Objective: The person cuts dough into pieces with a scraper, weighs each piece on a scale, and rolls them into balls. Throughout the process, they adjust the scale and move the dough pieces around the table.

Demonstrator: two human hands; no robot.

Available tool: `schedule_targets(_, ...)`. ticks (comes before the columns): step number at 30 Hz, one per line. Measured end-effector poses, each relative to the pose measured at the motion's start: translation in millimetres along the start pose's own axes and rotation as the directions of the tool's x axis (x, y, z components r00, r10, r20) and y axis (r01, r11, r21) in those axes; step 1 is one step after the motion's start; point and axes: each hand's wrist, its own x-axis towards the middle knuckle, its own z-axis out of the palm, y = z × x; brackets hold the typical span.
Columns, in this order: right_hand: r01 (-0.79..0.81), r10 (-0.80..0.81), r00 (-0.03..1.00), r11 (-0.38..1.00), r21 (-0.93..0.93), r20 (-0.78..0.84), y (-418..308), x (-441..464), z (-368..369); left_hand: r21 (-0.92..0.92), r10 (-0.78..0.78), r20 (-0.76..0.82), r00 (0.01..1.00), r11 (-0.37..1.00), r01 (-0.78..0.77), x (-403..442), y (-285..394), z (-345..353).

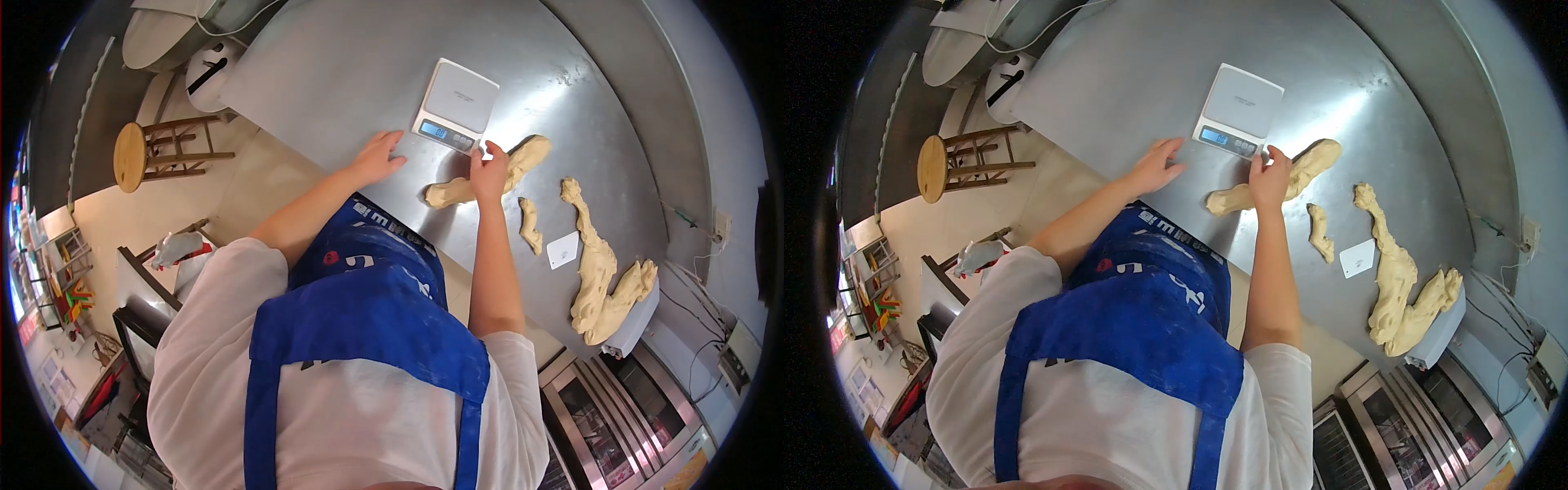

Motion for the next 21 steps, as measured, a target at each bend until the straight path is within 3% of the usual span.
schedule_targets(2,-0.033,0.034,0.999,0.994,0.1,-0.015,-10,-15,-16,0.011,0.056,-0.031,0.998,0.998,-0.056,-12,-17,-6)
schedule_targets(3,0.059,-0.054,0.996,0.996,0.061,-0.073,-6,-24,-19,0.014,0.063,-0.029,0.998,0.998,-0.063,-18,-26,-8)
schedule_targets(6,0.034,-0.031,0.994,0.999,0.032,-0.106,0,-54,-32,0.003,0.145,-0.09,0.985,0.989,-0.146,-30,-45,-17)
schedule_targets(8,0.054,-0.051,0.988,0.998,0.017,-0.149,11,-69,-37,-0.032,0.107,-0.096,0.99,0.993,-0.11,-33,-50,-22)
schedule_targets(10,0.101,-0.13,0.964,0.986,-0.132,-0.233,25,-83,-42,-0.02,0.098,-0.079,0.992,0.995,-0.1,-33,-51,-26)
schedule_targets(16,0.009,-0.073,0.931,0.984,-0.178,-0.358,80,-108,-77,0.082,-0.009,-0.087,0.996,0.997,0.017,-31,-27,-19)
schedule_targets(18,-0.027,-0.215,0.834,0.904,-0.427,-0.509,117,-106,-95,0.105,-0.038,-0.093,0.995,0.993,0.047,-29,-18,-14)
schedule_targets(19,-0.025,-0.215,0.835,0.905,-0.425,-0.506,146,-105,-103,0.15,-0.037,-0.066,0.997,0.988,0.047,-29,-14,-10)
schedule_targets(21,-0.491,0.018,0.693,0.743,-0.454,-0.72,203,-97,-118,0.196,-0.042,-0.049,0.998,0.979,0.051,-28,-5,0)
